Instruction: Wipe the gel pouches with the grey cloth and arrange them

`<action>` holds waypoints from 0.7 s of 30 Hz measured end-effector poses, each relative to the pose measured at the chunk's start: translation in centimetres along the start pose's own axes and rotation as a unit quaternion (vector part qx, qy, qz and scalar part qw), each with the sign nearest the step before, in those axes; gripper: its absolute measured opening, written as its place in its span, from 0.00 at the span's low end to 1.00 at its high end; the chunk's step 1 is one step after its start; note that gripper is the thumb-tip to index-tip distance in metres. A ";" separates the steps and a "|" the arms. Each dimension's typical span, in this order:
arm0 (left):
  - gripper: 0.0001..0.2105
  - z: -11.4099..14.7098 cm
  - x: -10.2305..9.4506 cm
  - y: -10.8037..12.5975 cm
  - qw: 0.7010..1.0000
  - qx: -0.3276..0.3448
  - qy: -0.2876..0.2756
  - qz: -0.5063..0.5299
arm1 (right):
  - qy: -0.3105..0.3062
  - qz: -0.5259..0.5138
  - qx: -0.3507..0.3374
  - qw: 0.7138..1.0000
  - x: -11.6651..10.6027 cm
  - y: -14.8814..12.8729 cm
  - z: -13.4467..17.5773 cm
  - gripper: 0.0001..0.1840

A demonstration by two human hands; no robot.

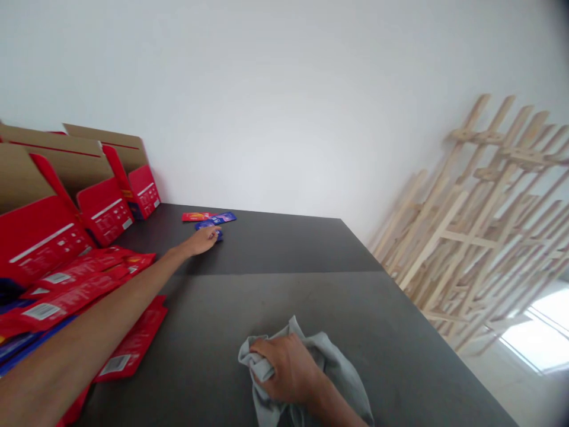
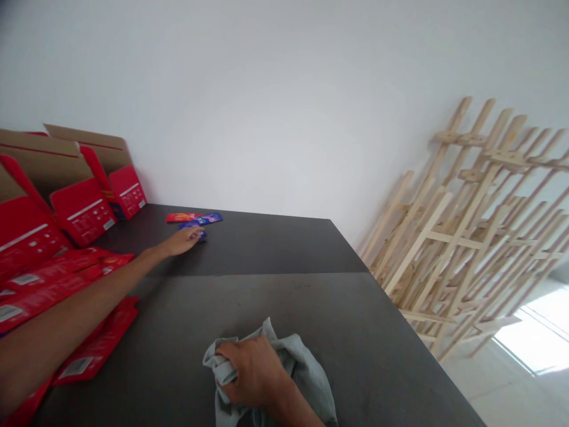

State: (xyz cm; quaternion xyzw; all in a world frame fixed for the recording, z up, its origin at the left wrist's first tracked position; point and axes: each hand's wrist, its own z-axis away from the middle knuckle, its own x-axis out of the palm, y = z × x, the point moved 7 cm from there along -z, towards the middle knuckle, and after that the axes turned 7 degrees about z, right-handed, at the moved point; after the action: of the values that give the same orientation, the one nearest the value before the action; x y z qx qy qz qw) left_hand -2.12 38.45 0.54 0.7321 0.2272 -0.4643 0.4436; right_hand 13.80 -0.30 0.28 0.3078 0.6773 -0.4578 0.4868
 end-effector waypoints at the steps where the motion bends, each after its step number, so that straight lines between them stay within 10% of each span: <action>1: 0.24 0.1 0.2 0.4 1.000 0.019 -0.017 -0.006 | 0.003 -0.002 0.001 1.000 -0.1 -0.1 0.0 0.12; 13: 0.24 3.4 1.1 3.8 0.987 0.009 -0.065 -0.148 | 0.045 0.007 -0.003 0.999 -0.8 0.1 -0.1 0.12; 17: 0.26 6.4 1.3 5.5 0.991 0.015 -0.025 -0.133 | 0.073 0.014 0.012 0.997 -0.4 0.9 -0.5 0.13; 21: 0.27 10.0 0.7 8.5 0.989 0.043 0.106 0.092 | 0.151 0.010 0.079 0.985 -1.3 2.6 -0.9 0.12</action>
State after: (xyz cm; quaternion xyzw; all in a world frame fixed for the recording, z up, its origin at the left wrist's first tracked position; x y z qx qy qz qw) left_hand -0.28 25.51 1.88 0.8134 0.1844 -0.3510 0.4256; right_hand 16.14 1.63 0.72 0.4177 0.7017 -0.4531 0.3576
